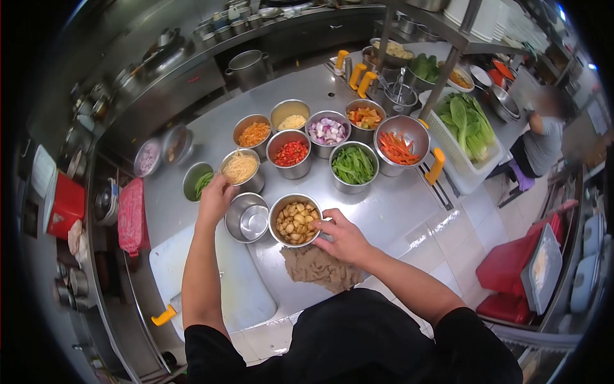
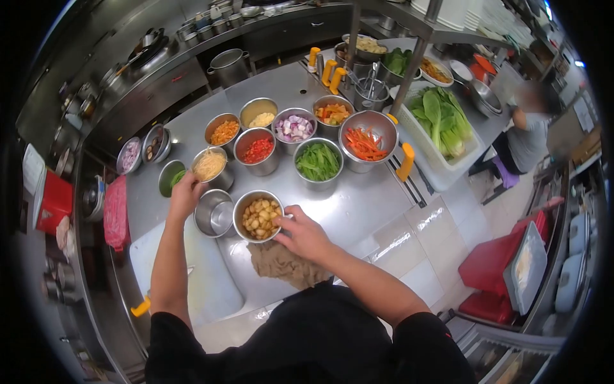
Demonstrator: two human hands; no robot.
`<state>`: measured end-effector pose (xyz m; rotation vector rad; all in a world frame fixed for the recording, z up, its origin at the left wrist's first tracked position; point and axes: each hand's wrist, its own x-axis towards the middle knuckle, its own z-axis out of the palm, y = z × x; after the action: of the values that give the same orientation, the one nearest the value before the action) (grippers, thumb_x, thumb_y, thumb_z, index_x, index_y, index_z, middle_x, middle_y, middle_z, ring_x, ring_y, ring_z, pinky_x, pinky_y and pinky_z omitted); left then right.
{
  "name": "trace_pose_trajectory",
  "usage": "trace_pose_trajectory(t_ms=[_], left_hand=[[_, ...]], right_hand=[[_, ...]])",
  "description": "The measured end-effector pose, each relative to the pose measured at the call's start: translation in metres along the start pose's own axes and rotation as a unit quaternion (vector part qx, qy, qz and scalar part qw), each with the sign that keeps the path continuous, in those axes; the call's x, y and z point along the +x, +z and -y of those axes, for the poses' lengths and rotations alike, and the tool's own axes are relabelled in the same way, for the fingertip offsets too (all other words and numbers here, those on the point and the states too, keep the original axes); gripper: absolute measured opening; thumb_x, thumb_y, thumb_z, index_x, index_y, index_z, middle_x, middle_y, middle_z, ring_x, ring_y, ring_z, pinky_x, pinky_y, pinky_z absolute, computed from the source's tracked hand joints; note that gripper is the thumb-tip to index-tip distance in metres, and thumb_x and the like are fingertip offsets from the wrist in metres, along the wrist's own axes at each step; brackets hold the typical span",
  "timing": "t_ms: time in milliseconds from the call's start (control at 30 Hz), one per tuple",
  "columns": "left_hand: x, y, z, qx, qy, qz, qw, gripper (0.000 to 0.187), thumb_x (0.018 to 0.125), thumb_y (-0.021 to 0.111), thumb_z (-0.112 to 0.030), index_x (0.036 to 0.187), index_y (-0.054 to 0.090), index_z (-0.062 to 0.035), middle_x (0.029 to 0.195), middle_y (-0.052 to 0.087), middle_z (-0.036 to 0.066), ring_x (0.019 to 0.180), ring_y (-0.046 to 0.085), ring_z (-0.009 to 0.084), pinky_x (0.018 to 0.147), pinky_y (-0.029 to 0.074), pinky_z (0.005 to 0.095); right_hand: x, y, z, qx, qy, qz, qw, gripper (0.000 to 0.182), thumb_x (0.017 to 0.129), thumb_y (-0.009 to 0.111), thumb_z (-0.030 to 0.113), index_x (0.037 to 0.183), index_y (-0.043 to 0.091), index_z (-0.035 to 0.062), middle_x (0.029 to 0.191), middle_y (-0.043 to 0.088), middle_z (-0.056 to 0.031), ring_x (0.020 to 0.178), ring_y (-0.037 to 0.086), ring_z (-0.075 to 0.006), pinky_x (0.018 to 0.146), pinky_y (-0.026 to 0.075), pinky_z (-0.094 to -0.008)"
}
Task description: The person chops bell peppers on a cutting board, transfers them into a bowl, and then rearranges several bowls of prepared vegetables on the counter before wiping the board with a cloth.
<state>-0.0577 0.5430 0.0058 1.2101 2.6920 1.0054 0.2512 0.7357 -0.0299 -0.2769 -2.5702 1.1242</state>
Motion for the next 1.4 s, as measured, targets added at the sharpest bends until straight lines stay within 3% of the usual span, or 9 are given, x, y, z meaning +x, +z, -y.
trace_pose_trajectory(t_ms=[233,433,533,700,800,967,1100,1300,1400], left_hand=[[-0.015,-0.016,-0.002,-0.012,0.018,-0.1,0.995,0.017,0.087,0.076,-0.002,0.099,0.063,-0.0006,0.095,0.067,0.014,0.081,0.072,0.0256,0.073,0.056,0.0361],[-0.015,-0.043,-0.057,-0.1,0.061,-0.112,0.987,0.017,0.088,0.072,0.005,0.102,0.064,0.0004,0.105,0.067,0.011,0.083,0.073,0.0197,0.075,0.057,0.0296],[-0.02,-0.031,-0.086,-0.14,0.101,-0.109,0.979,0.019,0.086,0.074,0.005,0.102,0.065,0.001,0.11,0.069,0.011,0.086,0.075,0.019,0.077,0.059,0.0303],[-0.054,0.002,-0.136,-0.104,0.149,-0.05,0.982,0.025,0.078,0.08,-0.001,0.099,0.068,-0.0062,0.124,0.068,0.018,0.099,0.075,0.0285,0.079,0.061,0.0357],[-0.083,0.029,-0.149,-0.12,0.167,-0.023,0.978,0.026,0.077,0.082,-0.006,0.099,0.069,-0.0096,0.139,0.062,0.022,0.102,0.073,0.0342,0.081,0.061,0.0388],[-0.114,0.067,-0.148,-0.159,0.066,0.12,0.978,0.023,0.081,0.08,-0.013,0.101,0.069,-0.0124,0.149,0.054,0.023,0.103,0.071,0.0383,0.081,0.061,0.0432],[-0.114,0.097,-0.142,-0.139,0.06,0.089,0.985,0.026,0.087,0.075,-0.015,0.111,0.066,-0.0121,0.148,0.055,0.02,0.103,0.07,0.0398,0.081,0.061,0.0453],[-0.111,0.11,-0.148,-0.156,-0.002,-0.011,0.988,0.037,0.096,0.069,-0.018,0.131,0.061,-0.0104,0.13,0.066,0.018,0.102,0.069,0.0413,0.085,0.058,0.0469],[-0.121,0.082,-0.125,-0.128,-0.042,-0.073,0.988,0.04,0.096,0.07,-0.019,0.133,0.06,-0.0077,0.117,0.07,0.016,0.097,0.07,0.0402,0.081,0.058,0.0477]], right_hand=[[0.009,0.01,0.015,0.004,0.024,-0.043,0.999,0.035,0.088,0.077,0.022,0.12,0.068,0.0122,0.129,0.054,-0.0159,0.1,0.066,-0.0359,0.085,0.056,-0.0436],[0.03,0.013,0.007,0.033,0.054,0.001,0.998,0.053,0.088,0.077,0.023,0.137,0.059,0.0111,0.132,0.054,-0.0168,0.104,0.066,-0.0355,0.085,0.057,-0.0446],[0.034,-0.012,-0.008,-0.145,0.058,-0.151,0.976,0.061,0.087,0.077,0.021,0.143,0.053,0.0118,0.133,0.054,-0.0155,0.107,0.065,-0.0358,0.085,0.056,-0.0461],[0.037,-0.065,-0.065,-0.273,0.074,-0.102,0.954,0.025,0.083,0.075,0.018,0.106,0.069,0.0107,0.11,0.061,-0.0099,0.096,0.064,-0.0348,0.083,0.052,-0.0475],[0.017,-0.076,-0.057,-0.258,0.043,-0.149,0.954,0.011,0.082,0.075,0.016,0.09,0.07,0.0104,0.098,0.061,-0.0077,0.092,0.063,-0.0334,0.081,0.051,-0.0464],[-0.001,-0.079,-0.061,-0.237,0.044,-0.161,0.957,0.012,0.082,0.076,0.015,0.091,0.07,0.0101,0.101,0.062,-0.009,0.093,0.064,-0.0336,0.081,0.051,-0.0464],[0.003,-0.078,-0.063,-0.239,0.041,-0.16,0.957,0.012,0.083,0.076,0.013,0.093,0.07,0.0085,0.099,0.062,-0.0094,0.092,0.064,-0.0337,0.081,0.052,-0.0469],[0.009,-0.078,-0.073,-0.157,-0.023,-0.133,0.978,0.051,0.081,0.074,0.006,0.13,0.06,0.0053,0.138,0.053,-0.0204,0.121,0.059,-0.0408,0.099,0.052,-0.0463],[0.004,-0.087,-0.044,-0.113,-0.028,-0.067,0.991,0.075,0.078,0.077,0.01,0.146,0.047,0.0026,0.157,0.032,-0.0259,0.136,0.048,-0.0454,0.107,0.049,-0.0481]])
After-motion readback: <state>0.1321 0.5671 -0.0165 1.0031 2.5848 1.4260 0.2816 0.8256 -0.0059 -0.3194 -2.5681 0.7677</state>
